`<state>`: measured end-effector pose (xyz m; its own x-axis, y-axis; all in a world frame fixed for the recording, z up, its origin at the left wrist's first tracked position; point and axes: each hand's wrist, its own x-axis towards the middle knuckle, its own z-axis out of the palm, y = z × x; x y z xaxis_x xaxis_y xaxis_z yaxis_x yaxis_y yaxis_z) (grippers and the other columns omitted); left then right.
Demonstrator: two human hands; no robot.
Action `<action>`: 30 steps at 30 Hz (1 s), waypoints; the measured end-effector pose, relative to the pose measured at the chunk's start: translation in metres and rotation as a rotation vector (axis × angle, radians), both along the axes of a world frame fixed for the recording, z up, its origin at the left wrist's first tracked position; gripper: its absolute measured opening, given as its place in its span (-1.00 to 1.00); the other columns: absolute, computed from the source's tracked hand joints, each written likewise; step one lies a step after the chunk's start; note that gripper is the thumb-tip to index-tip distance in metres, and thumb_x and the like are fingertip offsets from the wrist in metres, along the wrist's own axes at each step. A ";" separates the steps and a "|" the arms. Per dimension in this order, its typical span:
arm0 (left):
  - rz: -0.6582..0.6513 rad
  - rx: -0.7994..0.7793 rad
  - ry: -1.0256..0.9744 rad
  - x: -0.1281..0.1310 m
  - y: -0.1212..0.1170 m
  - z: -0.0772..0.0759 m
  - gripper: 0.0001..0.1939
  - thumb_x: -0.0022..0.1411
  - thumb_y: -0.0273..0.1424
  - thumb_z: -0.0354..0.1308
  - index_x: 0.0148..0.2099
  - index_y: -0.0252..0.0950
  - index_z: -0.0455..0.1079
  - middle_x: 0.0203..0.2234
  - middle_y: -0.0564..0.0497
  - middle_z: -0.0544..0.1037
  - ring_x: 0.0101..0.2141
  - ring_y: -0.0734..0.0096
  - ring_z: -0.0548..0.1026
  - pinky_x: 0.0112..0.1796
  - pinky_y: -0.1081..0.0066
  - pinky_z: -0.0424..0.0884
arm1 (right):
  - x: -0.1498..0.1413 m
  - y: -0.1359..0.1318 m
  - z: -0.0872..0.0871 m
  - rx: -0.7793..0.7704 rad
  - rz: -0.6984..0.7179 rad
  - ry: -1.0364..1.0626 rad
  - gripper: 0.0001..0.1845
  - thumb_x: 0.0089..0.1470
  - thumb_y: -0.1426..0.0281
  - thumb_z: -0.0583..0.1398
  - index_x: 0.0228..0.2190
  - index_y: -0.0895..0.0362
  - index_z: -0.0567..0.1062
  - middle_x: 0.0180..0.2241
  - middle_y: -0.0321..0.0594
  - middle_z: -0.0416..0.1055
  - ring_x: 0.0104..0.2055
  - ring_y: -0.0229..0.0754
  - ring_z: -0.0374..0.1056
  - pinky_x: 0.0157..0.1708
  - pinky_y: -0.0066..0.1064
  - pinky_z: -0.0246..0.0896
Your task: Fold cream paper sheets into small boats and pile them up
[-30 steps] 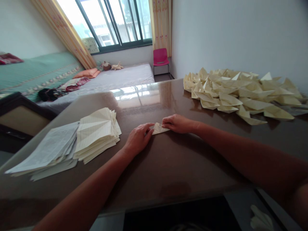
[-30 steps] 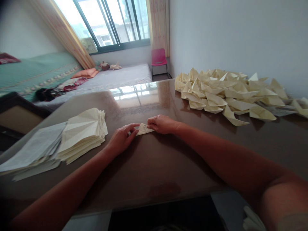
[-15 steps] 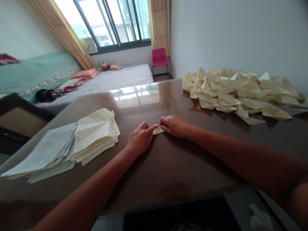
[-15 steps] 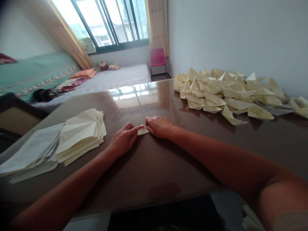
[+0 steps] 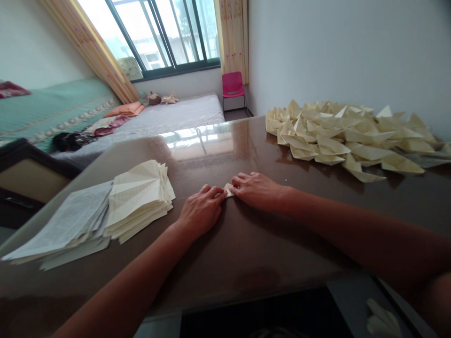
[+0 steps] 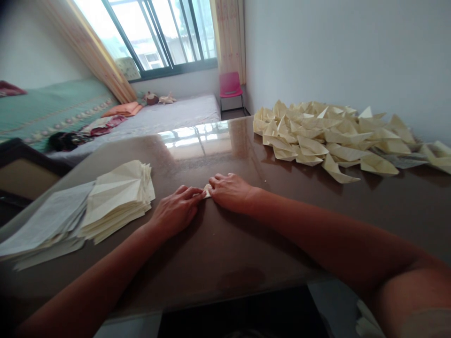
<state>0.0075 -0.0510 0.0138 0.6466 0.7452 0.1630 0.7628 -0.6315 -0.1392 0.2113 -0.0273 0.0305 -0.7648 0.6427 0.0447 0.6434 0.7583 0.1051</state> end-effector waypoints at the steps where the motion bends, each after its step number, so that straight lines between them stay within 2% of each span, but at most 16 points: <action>1: 0.001 0.007 0.016 0.000 -0.001 0.000 -0.62 0.28 -0.45 -0.04 0.12 -0.13 0.33 -0.03 0.04 0.48 -0.10 0.25 0.36 -0.25 0.34 0.43 | 0.000 -0.004 0.002 -0.001 -0.012 -0.024 -0.72 0.24 0.44 0.02 -0.06 0.19 0.41 -0.13 -0.04 0.37 -0.08 -0.07 0.25 -0.31 -0.35 0.14; 8: 0.022 0.043 0.102 0.000 -0.007 -0.001 -0.61 0.25 -0.53 -0.04 0.10 -0.25 0.35 0.02 0.02 0.48 -0.10 0.24 0.40 -0.29 0.32 0.43 | -0.002 -0.020 0.008 0.002 -0.114 -0.158 -0.71 0.16 0.56 0.02 -0.21 0.23 0.51 -0.15 0.03 0.37 -0.09 -0.01 0.23 -0.32 -0.27 0.14; 17: 0.029 0.011 0.114 0.006 -0.009 0.006 -0.66 0.25 -0.52 -0.05 0.04 -0.29 0.37 -0.03 -0.04 0.49 -0.06 0.22 0.38 -0.29 0.31 0.44 | -0.014 -0.030 0.003 0.027 -0.143 -0.235 -0.77 0.09 0.54 0.09 -0.33 0.26 0.56 -0.22 0.11 0.37 -0.15 0.02 0.25 -0.34 -0.27 0.14; 20: 0.024 -0.003 0.065 0.004 -0.008 0.007 -0.66 0.23 -0.51 -0.04 0.01 -0.22 0.39 -0.03 0.01 0.49 -0.07 0.24 0.38 -0.31 0.35 0.43 | -0.010 -0.022 0.003 0.013 -0.130 -0.160 -0.78 0.11 0.51 0.09 -0.35 0.23 0.55 -0.23 0.07 0.39 -0.16 -0.02 0.28 -0.33 -0.31 0.15; 23: 0.035 -0.018 -0.042 -0.002 -0.004 0.002 -0.69 0.21 -0.46 -0.01 -0.04 -0.13 0.42 -0.02 0.11 0.49 -0.07 0.27 0.38 -0.34 0.37 0.42 | -0.001 -0.006 0.003 -0.024 -0.180 -0.016 -0.74 0.19 0.45 0.03 -0.27 0.17 0.52 -0.23 -0.03 0.42 -0.20 -0.08 0.33 -0.35 -0.37 0.14; 26: 0.063 -0.021 -0.148 -0.008 0.001 -0.007 -0.72 0.25 -0.40 -0.02 -0.08 -0.08 0.45 -0.05 0.15 0.51 -0.09 0.30 0.40 -0.33 0.39 0.41 | 0.008 0.010 -0.004 -0.088 -0.225 0.143 -0.65 0.24 0.22 -0.01 -0.17 0.09 0.49 -0.18 -0.10 0.42 -0.23 -0.13 0.37 -0.38 -0.41 0.14; 28: 0.059 -0.023 -0.201 -0.010 0.005 -0.011 -0.74 0.30 -0.33 -0.05 -0.11 -0.10 0.47 -0.09 0.12 0.53 -0.12 0.31 0.41 -0.29 0.39 0.40 | 0.010 0.018 -0.012 -0.163 -0.222 0.255 -0.62 0.20 0.12 0.04 -0.12 0.05 0.48 -0.14 -0.14 0.41 -0.22 -0.15 0.37 -0.35 -0.43 0.14; 30: 0.037 -0.039 -0.250 -0.011 0.008 -0.012 -0.73 0.32 -0.29 -0.06 -0.16 -0.13 0.48 -0.14 0.08 0.54 -0.15 0.34 0.43 -0.24 0.39 0.39 | 0.010 0.024 -0.020 -0.253 -0.202 0.369 -0.62 0.13 0.15 0.13 -0.09 0.06 0.47 -0.15 -0.16 0.42 -0.22 -0.19 0.37 -0.31 -0.45 0.15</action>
